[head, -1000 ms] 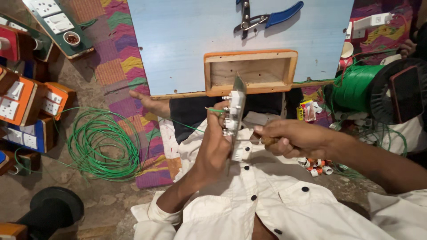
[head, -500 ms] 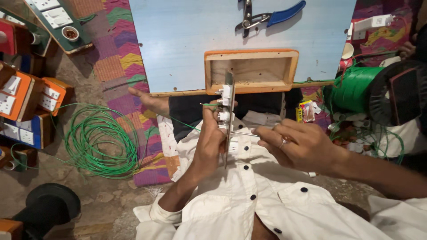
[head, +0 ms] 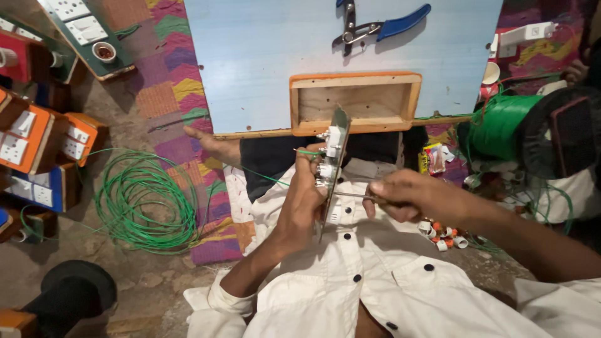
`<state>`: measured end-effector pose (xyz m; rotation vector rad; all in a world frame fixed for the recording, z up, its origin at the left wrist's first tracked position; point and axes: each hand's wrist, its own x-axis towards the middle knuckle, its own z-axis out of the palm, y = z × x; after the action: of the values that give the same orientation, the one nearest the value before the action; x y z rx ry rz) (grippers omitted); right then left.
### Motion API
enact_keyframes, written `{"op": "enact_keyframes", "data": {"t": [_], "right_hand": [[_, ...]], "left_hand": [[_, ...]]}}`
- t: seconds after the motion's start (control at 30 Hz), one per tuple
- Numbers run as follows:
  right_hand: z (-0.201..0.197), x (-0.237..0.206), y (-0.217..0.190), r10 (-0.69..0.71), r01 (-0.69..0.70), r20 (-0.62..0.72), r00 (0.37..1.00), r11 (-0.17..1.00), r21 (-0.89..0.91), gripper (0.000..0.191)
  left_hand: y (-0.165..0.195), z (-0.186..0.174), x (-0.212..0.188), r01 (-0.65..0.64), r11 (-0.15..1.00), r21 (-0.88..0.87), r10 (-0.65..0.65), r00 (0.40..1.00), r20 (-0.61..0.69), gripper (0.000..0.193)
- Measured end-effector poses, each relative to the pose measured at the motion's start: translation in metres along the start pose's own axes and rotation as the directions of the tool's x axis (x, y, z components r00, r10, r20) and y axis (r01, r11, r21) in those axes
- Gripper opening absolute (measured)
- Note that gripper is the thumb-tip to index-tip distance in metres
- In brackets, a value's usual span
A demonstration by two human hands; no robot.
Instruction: The person assembles electrical switchboards by connecting green wires to switches and sockets using a screwdriver and wire cutters. The person strips wire ends, inserts them into terminals, and tightens screws on multiple switchboard units.
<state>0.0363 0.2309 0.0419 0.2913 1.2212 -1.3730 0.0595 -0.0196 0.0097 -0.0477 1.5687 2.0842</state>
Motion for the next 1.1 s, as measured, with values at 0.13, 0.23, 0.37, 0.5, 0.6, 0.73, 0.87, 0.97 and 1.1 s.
{"op": "enact_keyframes", "data": {"t": [0.13, 0.23, 0.37, 0.5, 0.6, 0.73, 0.87, 0.97, 1.1], "right_hand": [[0.018, -0.028, -0.017, -0.643, 0.322, -0.100, 0.760, 0.504, -0.801, 0.026], [0.028, -0.032, -0.022, -0.863, 0.268, -0.057, 0.503, 0.218, -0.938, 0.018], [0.029, -0.021, -0.022, -0.936, 0.183, 0.074, 0.345, -0.010, -0.983, 0.034], [0.027, -0.017, -0.021, -0.932, 0.199, 0.128, 0.339, -0.062, -0.978, 0.035], [0.028, -0.017, -0.021, -0.928, 0.184, 0.150, 0.342, -0.090, -0.979, 0.038], [0.030, -0.019, -0.019, -0.918, 0.121, 0.196, 0.345, -0.163, -0.979, 0.038], [0.027, -0.025, -0.012, -0.894, 0.041, 0.276, 0.352, -0.280, -0.959, 0.041], [0.024, -0.027, -0.005, -0.879, 0.009, 0.335, 0.339, -0.353, -0.936, 0.044], [0.020, -0.024, -0.001, -0.851, -0.110, 0.419, 0.315, -0.472, -0.875, 0.046]], "left_hand": [[-0.005, 0.006, 0.004, 0.070, 0.889, -0.453, -0.053, 0.997, 0.050, 0.055], [-0.009, 0.010, 0.007, 0.106, 0.815, -0.570, -0.103, 0.994, 0.037, 0.050], [-0.011, 0.007, 0.006, 0.162, 0.750, -0.642, -0.144, 0.986, 0.081, 0.047], [-0.012, 0.006, 0.005, 0.188, 0.739, -0.647, -0.192, 0.979, 0.066, 0.045], [-0.013, 0.007, 0.007, 0.180, 0.711, -0.680, -0.170, 0.982, 0.082, 0.045], [-0.012, 0.004, 0.009, 0.133, 0.772, -0.621, -0.102, 0.991, 0.085, 0.044], [-0.012, 0.000, 0.007, 0.141, 0.856, -0.497, -0.122, 0.990, 0.071, 0.043], [-0.014, 0.000, 0.006, 0.150, 0.882, -0.447, -0.141, 0.988, 0.054, 0.042], [-0.018, 0.000, 0.006, 0.141, 0.935, -0.326, -0.139, 0.990, 0.030, 0.036]]}}
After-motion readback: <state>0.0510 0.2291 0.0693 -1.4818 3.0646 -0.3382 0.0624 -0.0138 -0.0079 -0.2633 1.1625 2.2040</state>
